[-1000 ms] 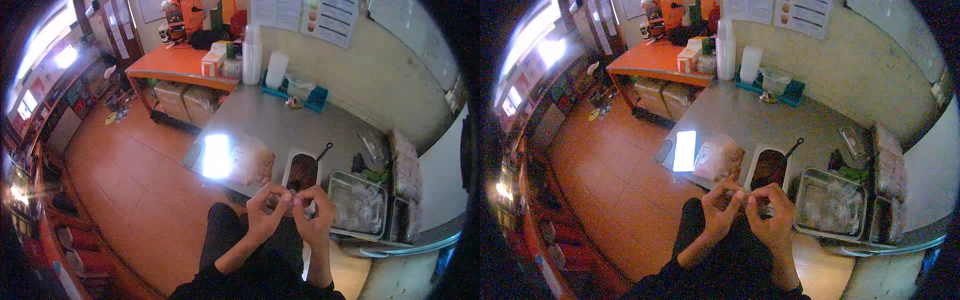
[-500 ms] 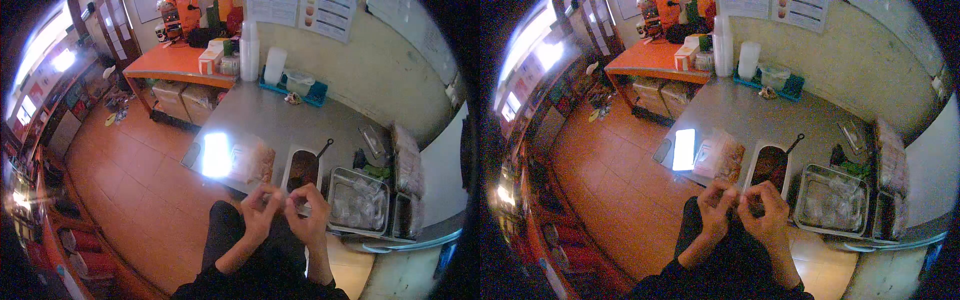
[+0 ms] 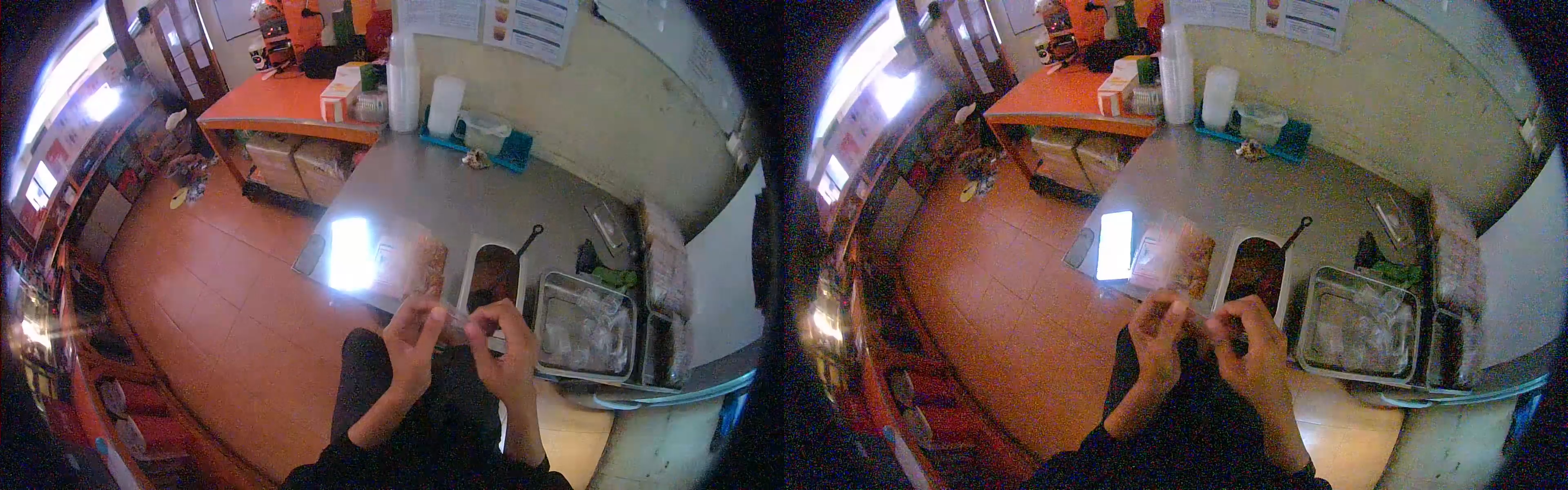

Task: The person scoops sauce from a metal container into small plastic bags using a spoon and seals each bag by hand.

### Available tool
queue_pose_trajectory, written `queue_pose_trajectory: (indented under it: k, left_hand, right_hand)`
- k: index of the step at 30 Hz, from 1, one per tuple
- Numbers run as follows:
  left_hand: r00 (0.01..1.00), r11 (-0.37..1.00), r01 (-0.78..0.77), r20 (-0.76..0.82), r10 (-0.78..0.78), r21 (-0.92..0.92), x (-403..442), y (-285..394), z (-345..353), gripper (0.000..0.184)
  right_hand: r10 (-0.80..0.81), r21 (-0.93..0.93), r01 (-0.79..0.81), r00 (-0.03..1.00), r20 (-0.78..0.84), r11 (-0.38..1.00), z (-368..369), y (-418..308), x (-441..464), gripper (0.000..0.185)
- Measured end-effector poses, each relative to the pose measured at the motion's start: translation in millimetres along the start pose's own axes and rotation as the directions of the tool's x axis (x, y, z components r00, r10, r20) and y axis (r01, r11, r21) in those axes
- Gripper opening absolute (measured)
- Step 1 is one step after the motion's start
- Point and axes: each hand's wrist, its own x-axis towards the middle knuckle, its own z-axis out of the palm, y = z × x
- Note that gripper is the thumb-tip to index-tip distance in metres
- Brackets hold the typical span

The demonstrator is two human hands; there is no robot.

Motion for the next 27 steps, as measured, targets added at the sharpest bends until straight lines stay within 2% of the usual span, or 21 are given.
queue_pose_trajectory:
  k: [1, 2, 8, 10, 17, 19, 20, 22, 23, 24, 26, 27]
  left_hand:
    - [0.995, 0.990, -0.100, 0.011, 0.100, 0.094, -1, -3, 0, 0.009]
    - [0.995, 0.990, -0.101, 0.012, 0.100, 0.094, -2, -4, 1, 0.009]
    - [1.000, 0.998, 0.006, 0.018, -0.005, -0.057, -8, -1, 5, 0.006]
    - [0.994, 0.993, -0.083, 0.077, 0.077, 0.086, -9, -4, 3, 0.004]
    - [0.994, 0.981, -0.111, 0.022, 0.109, 0.157, -13, -3, 1, 0.005]
    - [0.996, 0.997, 0.055, -0.066, -0.058, -0.054, -12, -1, -4, 0.005]
    - [0.996, 0.997, 0.057, -0.060, -0.061, -0.054, -10, -5, -10, 0.005]
    - [0.996, 1.000, 0.009, -0.087, -0.011, -0.028, -2, -15, -23, 0.006]
    - [0.997, 0.993, 0.015, -0.078, -0.006, 0.118, 0, -14, -28, 0.009]
    - [0.998, 0.993, 0.020, -0.066, -0.012, 0.120, 2, -10, -33, 0.009]
    - [0.992, 0.966, -0.010, 0.127, -0.023, 0.257, 7, 2, -40, 0.012]
    - [0.989, 0.966, -0.006, 0.146, -0.033, 0.259, 10, 15, -40, 0.012]
  right_hand:
    - [-0.005, 0.009, 0.005, 1.000, -0.005, 1.000, 0, -2, 1, 0.007]
    - [-0.005, 0.009, 0.005, 1.000, -0.006, 1.000, 1, 0, 0, 0.007]
    - [0.028, 0.016, -0.029, 0.999, 0.031, 0.999, 3, -2, -1, 0.009]
    - [-0.015, -0.006, 0.015, 1.000, 0.008, 1.000, 5, -1, -1, 0.008]
    - [-0.018, -0.018, 0.018, 0.999, 0.035, 1.000, 11, 5, -4, 0.011]
    - [-0.021, 0.042, 0.021, 1.000, -0.011, 0.999, 12, 8, -7, 0.007]
    - [-0.018, 0.040, 0.018, 1.000, -0.017, 0.999, 11, 8, -7, 0.007]
    - [0.018, 0.081, -0.019, 1.000, 0.013, 0.997, 7, 7, -8, 0.007]
    - [0.025, 0.079, -0.025, 1.000, 0.005, 0.997, 6, 7, -7, 0.007]
    - [0.019, 0.058, -0.019, 1.000, 0.011, 0.998, 6, 7, -6, 0.008]
    - [0.024, 0.034, -0.024, 1.000, -0.001, 0.999, 7, 12, -8, 0.008]
    - [-0.029, 0.022, 0.028, 0.998, 0.050, 0.999, 9, 19, -9, 0.009]
